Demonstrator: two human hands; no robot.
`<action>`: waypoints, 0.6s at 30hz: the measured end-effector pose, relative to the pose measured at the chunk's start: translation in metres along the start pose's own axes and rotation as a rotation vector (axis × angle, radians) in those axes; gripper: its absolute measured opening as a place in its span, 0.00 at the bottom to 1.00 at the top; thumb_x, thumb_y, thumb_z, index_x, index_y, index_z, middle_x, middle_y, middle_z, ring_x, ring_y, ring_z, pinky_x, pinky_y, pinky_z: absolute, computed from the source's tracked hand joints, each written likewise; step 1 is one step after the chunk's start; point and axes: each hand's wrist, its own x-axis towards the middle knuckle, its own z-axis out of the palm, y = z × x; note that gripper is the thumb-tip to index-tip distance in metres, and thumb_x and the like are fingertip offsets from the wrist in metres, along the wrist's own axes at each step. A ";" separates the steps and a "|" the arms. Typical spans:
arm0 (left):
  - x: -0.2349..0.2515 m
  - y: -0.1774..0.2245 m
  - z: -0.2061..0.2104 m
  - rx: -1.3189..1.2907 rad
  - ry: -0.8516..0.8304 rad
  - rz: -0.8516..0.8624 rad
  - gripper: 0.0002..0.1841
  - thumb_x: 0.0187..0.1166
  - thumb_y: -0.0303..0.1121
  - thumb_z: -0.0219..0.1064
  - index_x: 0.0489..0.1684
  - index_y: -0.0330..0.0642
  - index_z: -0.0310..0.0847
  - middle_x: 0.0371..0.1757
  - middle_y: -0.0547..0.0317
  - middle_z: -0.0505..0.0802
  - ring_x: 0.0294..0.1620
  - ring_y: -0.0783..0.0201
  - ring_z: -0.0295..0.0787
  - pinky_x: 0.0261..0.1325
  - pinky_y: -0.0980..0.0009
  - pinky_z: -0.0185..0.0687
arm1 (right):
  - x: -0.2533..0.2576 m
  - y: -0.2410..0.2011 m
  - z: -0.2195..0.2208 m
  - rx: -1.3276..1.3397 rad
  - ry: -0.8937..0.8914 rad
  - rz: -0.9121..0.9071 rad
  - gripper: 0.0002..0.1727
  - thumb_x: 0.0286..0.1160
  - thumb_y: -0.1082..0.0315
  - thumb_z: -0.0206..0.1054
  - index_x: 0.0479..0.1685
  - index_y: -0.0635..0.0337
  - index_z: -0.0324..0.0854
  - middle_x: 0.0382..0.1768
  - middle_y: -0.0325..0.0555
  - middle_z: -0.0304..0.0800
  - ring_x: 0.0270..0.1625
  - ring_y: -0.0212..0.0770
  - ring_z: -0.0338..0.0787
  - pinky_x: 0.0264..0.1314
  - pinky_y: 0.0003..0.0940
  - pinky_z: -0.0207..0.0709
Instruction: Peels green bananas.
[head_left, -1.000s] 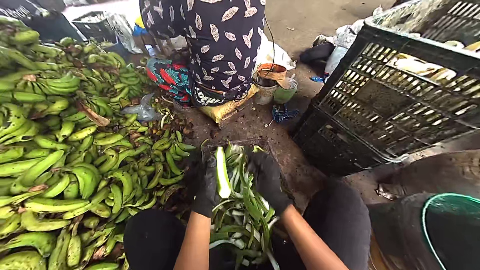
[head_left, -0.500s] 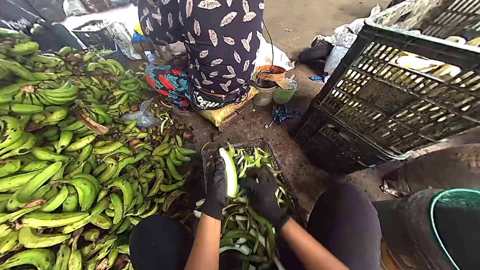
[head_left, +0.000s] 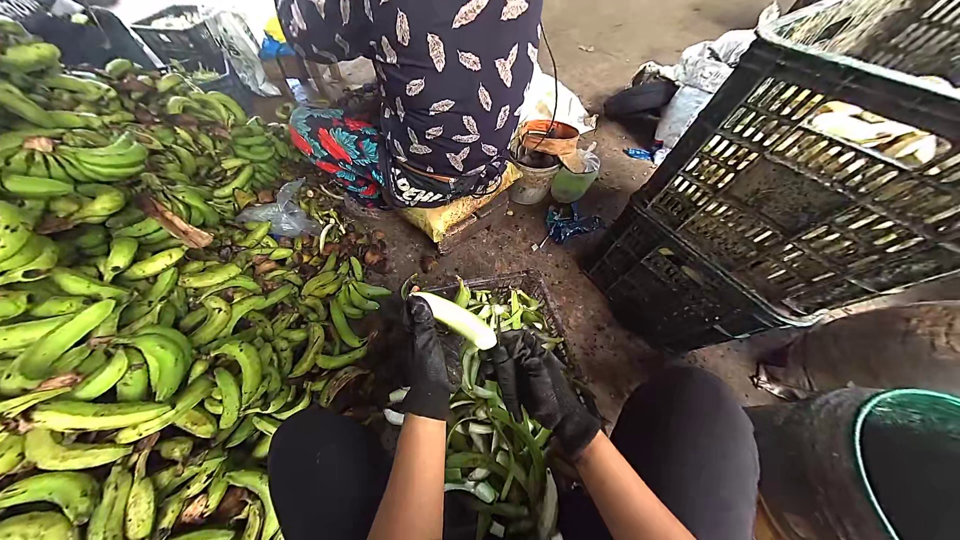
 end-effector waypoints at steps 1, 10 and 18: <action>-0.002 0.000 0.001 0.082 0.031 0.024 0.22 0.95 0.39 0.44 0.84 0.43 0.59 0.66 0.52 0.82 0.60 0.68 0.84 0.59 0.67 0.85 | -0.002 -0.001 0.004 -0.090 -0.019 -0.030 0.15 0.84 0.61 0.58 0.57 0.64 0.74 0.36 0.42 0.91 0.32 0.36 0.90 0.39 0.34 0.88; 0.007 -0.014 -0.013 0.109 0.107 0.103 0.21 0.94 0.36 0.47 0.80 0.37 0.63 0.57 0.50 0.83 0.52 0.64 0.83 0.58 0.63 0.84 | -0.015 0.008 0.015 -1.175 0.036 -0.583 0.23 0.82 0.54 0.59 0.62 0.60 0.90 0.54 0.61 0.92 0.51 0.61 0.94 0.52 0.61 0.85; -0.014 0.002 -0.020 0.458 -0.215 -0.096 0.23 0.95 0.36 0.40 0.78 0.31 0.68 0.63 0.45 0.86 0.58 0.65 0.85 0.64 0.68 0.82 | 0.054 -0.025 -0.009 -1.159 0.026 -0.234 0.22 0.89 0.63 0.49 0.70 0.58 0.84 0.57 0.58 0.90 0.60 0.56 0.89 0.68 0.57 0.79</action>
